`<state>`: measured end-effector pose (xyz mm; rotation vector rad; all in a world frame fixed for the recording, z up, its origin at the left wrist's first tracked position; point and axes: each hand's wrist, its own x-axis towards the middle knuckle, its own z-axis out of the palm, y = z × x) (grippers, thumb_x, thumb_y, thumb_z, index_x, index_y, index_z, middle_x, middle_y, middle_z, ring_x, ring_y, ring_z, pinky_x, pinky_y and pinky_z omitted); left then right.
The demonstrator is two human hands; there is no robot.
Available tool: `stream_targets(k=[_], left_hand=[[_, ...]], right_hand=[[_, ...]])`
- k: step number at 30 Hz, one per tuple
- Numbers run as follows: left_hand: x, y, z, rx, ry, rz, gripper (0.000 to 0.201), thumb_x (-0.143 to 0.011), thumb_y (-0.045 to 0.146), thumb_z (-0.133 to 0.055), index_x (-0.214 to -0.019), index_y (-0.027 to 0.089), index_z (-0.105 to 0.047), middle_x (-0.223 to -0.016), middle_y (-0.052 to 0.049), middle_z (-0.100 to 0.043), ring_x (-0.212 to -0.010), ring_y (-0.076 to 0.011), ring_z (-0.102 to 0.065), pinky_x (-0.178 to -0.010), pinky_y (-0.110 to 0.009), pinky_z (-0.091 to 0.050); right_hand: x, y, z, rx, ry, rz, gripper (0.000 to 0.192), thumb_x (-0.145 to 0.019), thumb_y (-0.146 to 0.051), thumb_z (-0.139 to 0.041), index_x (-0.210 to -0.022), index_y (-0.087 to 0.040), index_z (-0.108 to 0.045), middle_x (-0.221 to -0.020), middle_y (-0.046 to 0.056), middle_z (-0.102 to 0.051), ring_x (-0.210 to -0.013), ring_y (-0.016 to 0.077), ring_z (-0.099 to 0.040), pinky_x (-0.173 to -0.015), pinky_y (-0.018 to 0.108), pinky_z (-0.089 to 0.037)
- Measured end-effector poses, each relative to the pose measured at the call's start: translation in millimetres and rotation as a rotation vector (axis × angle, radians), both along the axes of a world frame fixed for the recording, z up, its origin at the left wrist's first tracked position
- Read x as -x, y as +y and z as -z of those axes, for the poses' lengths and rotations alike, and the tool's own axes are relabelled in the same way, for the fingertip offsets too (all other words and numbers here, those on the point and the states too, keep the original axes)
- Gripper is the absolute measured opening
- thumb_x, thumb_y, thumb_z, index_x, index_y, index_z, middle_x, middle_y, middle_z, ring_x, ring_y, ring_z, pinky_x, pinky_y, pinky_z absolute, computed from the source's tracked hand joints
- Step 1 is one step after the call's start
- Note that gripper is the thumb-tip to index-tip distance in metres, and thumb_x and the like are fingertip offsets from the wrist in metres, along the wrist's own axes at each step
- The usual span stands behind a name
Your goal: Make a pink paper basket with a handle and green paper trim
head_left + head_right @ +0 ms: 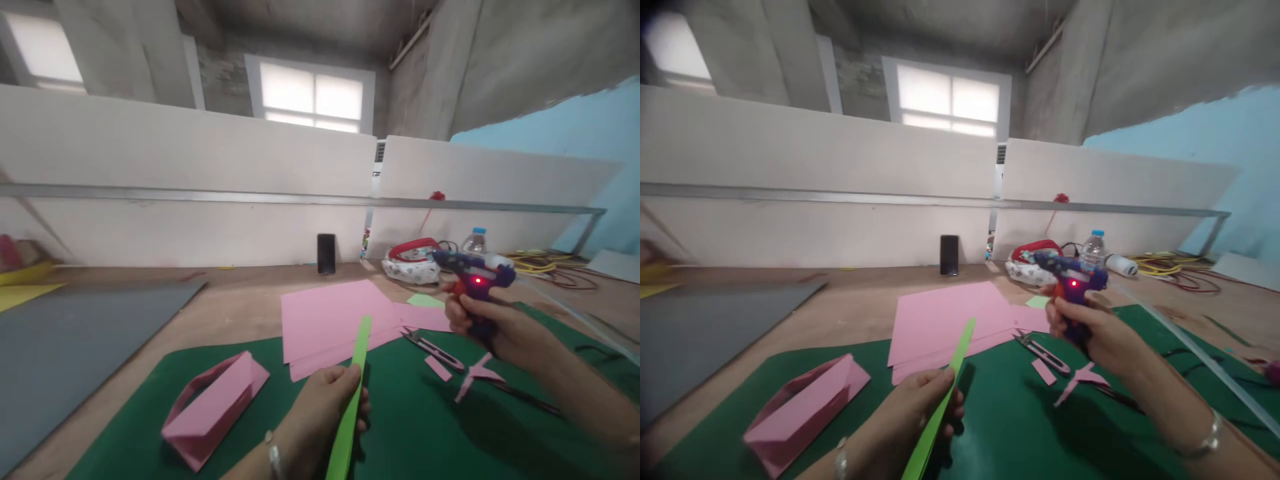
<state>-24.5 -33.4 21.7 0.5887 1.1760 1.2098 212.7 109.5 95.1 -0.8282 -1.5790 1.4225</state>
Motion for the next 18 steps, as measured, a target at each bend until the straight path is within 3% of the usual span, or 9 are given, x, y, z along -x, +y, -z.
stream_targets(k=[3, 5, 9, 12, 16, 18], left_hand=[[5, 6, 1.2, -0.033, -0.061, -0.015, 0.022, -0.079, 0.033, -0.068, -0.07, 0.014, -0.06, -0.052, 0.004, -0.053, -0.04, -0.0054, -0.042, -0.042, -0.018, -0.031], [7, 10, 1.3, -0.066, -0.121, -0.002, 0.013, -0.072, 0.019, -0.071, -0.082, 0.015, -0.063, -0.058, 0.003, -0.057, -0.045, -0.0054, -0.045, -0.045, -0.016, -0.032], [5, 10, -0.1, -0.022, -0.269, 0.139, 0.026, -0.064, 0.006, -0.064, -0.088, 0.015, -0.064, -0.055, 0.005, -0.053, -0.043, -0.0055, -0.041, -0.043, -0.015, -0.027], [-3, 3, -3.4, 0.068, -0.342, 0.311, 0.018, -0.076, 0.019, -0.062, -0.091, 0.012, -0.068, -0.054, 0.004, -0.049, -0.038, -0.0049, -0.032, -0.038, -0.016, -0.016], [-15, -7, -2.7, 0.083, -0.362, 0.419, 0.047, -0.084, 0.05, -0.059, -0.094, 0.005, -0.071, -0.049, 0.002, -0.047, -0.039, -0.0057, -0.031, -0.039, -0.017, -0.017], [-17, -9, 1.7, 0.074, -0.312, 0.445, 0.053, -0.081, 0.057, -0.061, -0.096, 0.008, -0.072, -0.049, 0.002, -0.049, -0.042, -0.0074, -0.034, -0.041, -0.018, -0.02]], right_hand=[[21, -23, 17.1, 0.207, -0.002, -0.222, 0.033, -0.073, -0.044, -0.075, -0.094, -0.019, -0.067, -0.069, 0.002, -0.056, -0.06, 0.0128, -0.049, -0.054, 0.026, -0.042], [23, -31, 24.3, 0.254, -0.06, -0.307, 0.033, -0.072, -0.04, -0.078, -0.094, -0.017, -0.069, -0.082, 0.005, -0.062, -0.068, 0.0142, -0.054, -0.059, 0.026, -0.043], [21, -38, 30.9, 0.147, -0.108, -0.243, 0.025, -0.07, -0.034, -0.079, -0.089, -0.02, -0.069, -0.1, 0.008, -0.064, -0.09, 0.0217, -0.058, -0.069, 0.029, -0.044], [25, -45, 32.2, 0.137, -0.113, -0.181, 0.02, -0.071, -0.034, -0.076, -0.082, -0.021, -0.066, -0.092, 0.006, -0.065, -0.096, 0.0243, -0.058, -0.074, 0.031, -0.044], [36, -55, 30.4, 0.083, -0.114, -0.082, 0.022, -0.068, -0.035, -0.075, -0.08, -0.02, -0.063, -0.099, 0.006, -0.065, -0.087, 0.0206, -0.057, -0.071, 0.03, -0.043], [41, -58, 29.0, 0.056, -0.158, -0.063, 0.02, -0.068, -0.033, -0.073, -0.078, -0.018, -0.062, -0.084, 0.003, -0.063, -0.076, 0.0175, -0.055, -0.065, 0.028, -0.042]])
